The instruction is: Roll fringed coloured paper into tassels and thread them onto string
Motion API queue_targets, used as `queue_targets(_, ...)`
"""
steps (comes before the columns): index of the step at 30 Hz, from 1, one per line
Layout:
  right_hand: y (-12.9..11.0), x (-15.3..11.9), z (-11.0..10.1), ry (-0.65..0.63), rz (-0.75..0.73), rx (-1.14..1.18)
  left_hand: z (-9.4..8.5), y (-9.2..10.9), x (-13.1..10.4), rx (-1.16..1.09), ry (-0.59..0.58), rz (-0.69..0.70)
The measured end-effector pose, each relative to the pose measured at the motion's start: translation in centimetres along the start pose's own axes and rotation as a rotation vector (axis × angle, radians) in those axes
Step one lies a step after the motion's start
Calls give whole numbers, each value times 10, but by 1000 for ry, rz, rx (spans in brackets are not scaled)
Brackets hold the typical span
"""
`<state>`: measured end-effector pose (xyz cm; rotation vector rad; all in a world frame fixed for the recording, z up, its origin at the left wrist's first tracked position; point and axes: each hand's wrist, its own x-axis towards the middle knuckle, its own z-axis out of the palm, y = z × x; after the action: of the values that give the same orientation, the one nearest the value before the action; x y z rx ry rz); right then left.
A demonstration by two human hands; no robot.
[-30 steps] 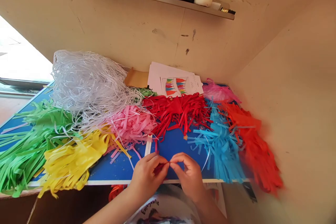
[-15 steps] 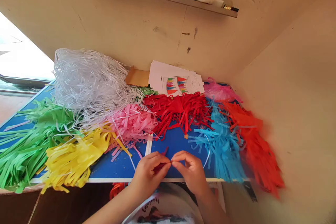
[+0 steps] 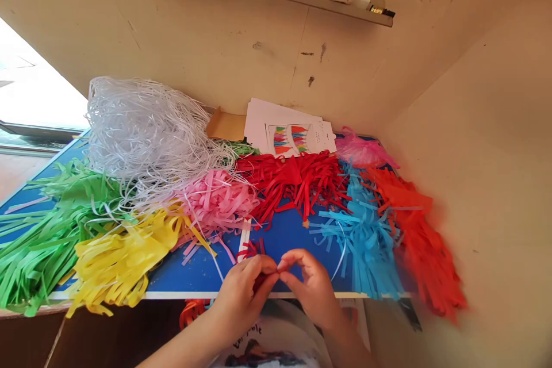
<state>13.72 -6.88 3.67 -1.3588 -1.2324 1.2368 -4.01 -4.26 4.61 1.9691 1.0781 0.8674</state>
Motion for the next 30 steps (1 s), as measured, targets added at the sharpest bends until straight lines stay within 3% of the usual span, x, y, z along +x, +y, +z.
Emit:
queue_targets(3,0,2,-2,-26,28,100,-1,-1,1,-53,-53,-7)
queue_targets(11,-1,3,-6,-35,-147,134,-8,-2,10,-202,-131,32)
queue_targets(13,-2,2,-7,13,-198,55,-10,-3,9,-133,-90,76)
queue_targets(17,-9,-2,-5,87,-340,-167,-9,-3,6,62,105,289)
queue_targets(20,-16,-5,-2,106,-426,-267,-4,-1,5,104,159,391)
queue_targets(30,-19,-9,3,241,-518,-355,6,0,6,88,211,375)
